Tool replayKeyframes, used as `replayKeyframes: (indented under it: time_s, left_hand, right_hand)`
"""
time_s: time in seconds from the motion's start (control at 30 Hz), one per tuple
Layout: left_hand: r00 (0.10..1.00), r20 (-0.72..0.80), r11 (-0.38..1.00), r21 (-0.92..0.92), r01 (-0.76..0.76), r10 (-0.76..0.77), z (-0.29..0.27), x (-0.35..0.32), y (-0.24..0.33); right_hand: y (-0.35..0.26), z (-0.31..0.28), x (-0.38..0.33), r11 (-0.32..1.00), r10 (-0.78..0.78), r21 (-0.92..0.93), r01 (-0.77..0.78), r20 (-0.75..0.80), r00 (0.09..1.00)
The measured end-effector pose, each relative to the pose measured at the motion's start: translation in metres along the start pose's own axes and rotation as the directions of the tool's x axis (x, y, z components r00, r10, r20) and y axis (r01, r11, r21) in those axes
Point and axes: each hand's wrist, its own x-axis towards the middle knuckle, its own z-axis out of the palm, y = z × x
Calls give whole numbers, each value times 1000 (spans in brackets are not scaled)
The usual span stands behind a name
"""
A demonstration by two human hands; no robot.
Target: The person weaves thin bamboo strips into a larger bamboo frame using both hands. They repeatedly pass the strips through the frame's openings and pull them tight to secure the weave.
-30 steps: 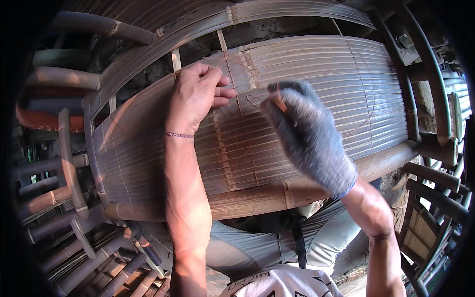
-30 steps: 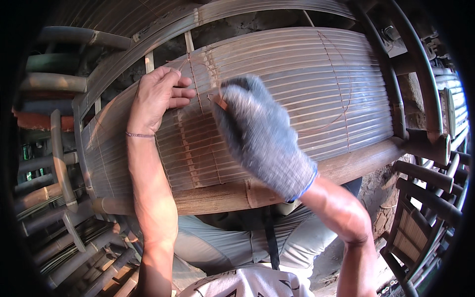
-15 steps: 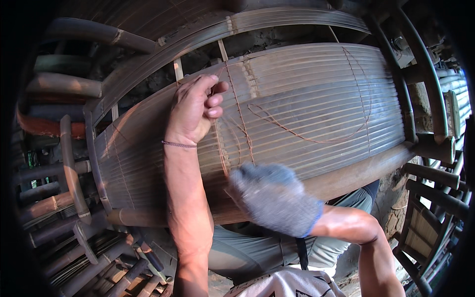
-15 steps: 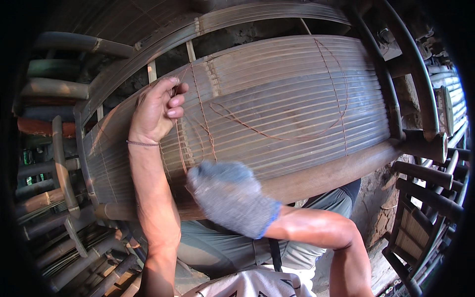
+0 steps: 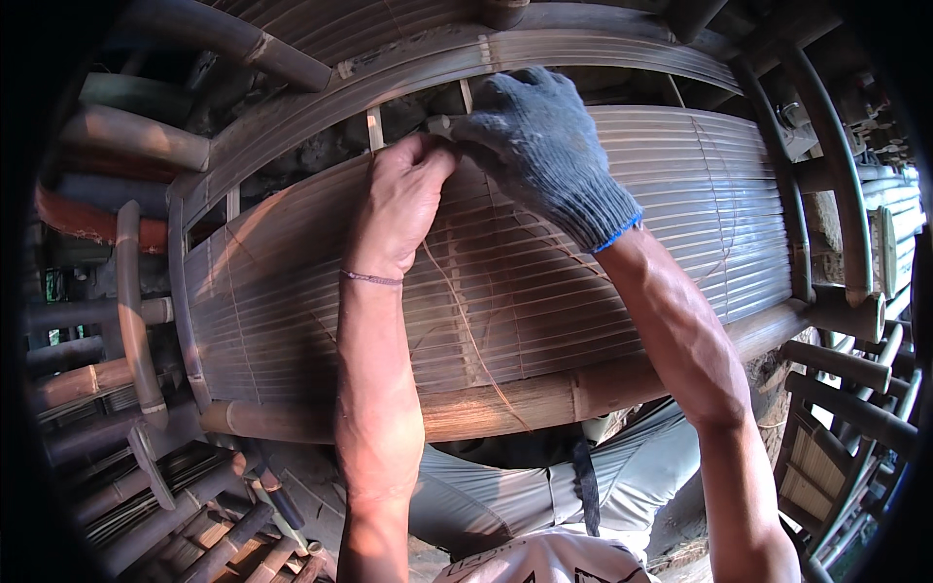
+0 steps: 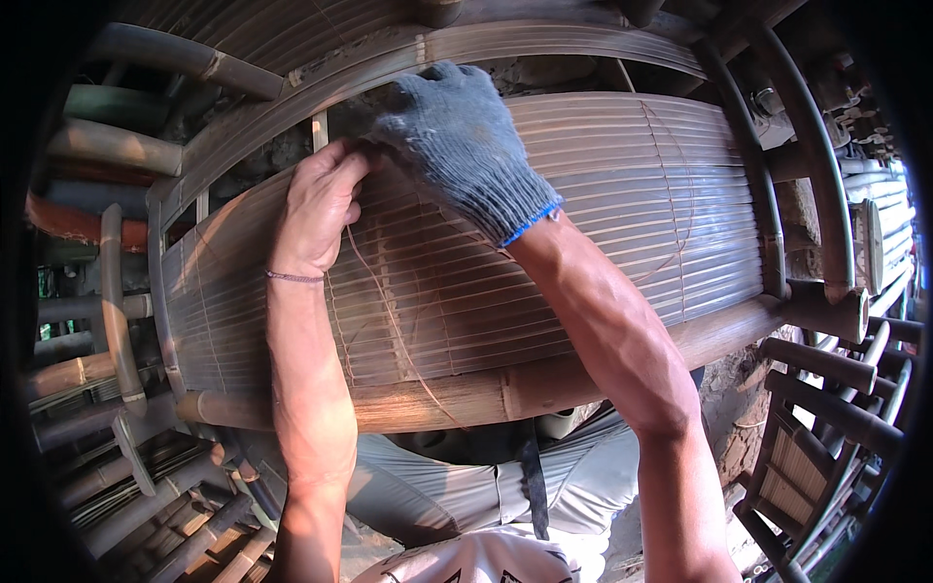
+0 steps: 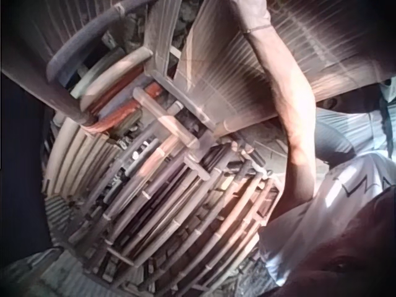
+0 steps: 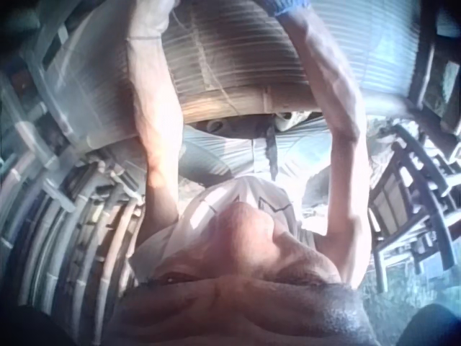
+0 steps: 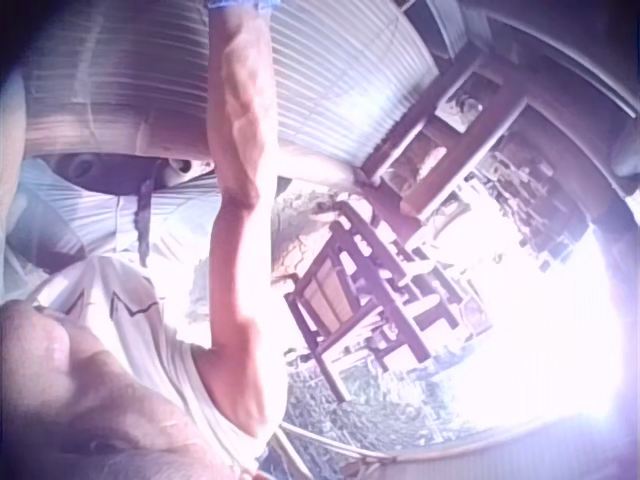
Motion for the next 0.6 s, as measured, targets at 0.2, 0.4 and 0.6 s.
replayKeyframes:
  time_s: [0.2, 0.4, 0.6]
  left_hand:
    - [989, -87, 976, 174, 134, -120, -5, 7, -2]
    - [991, 114, 880, -463, 109, -63, -2, 11, -11]
    - [909, 127, 904, 112, -412, 398, 16, 18, -16]
  right_hand:
    - [13, 9, -25, 942, 277, 229, -247, -112, 954]
    - [9, 13, -30, 918, 221, 364, -160, -133, 966]
    - [7, -2, -22, 724, 434, 534, -438, 142, 890]
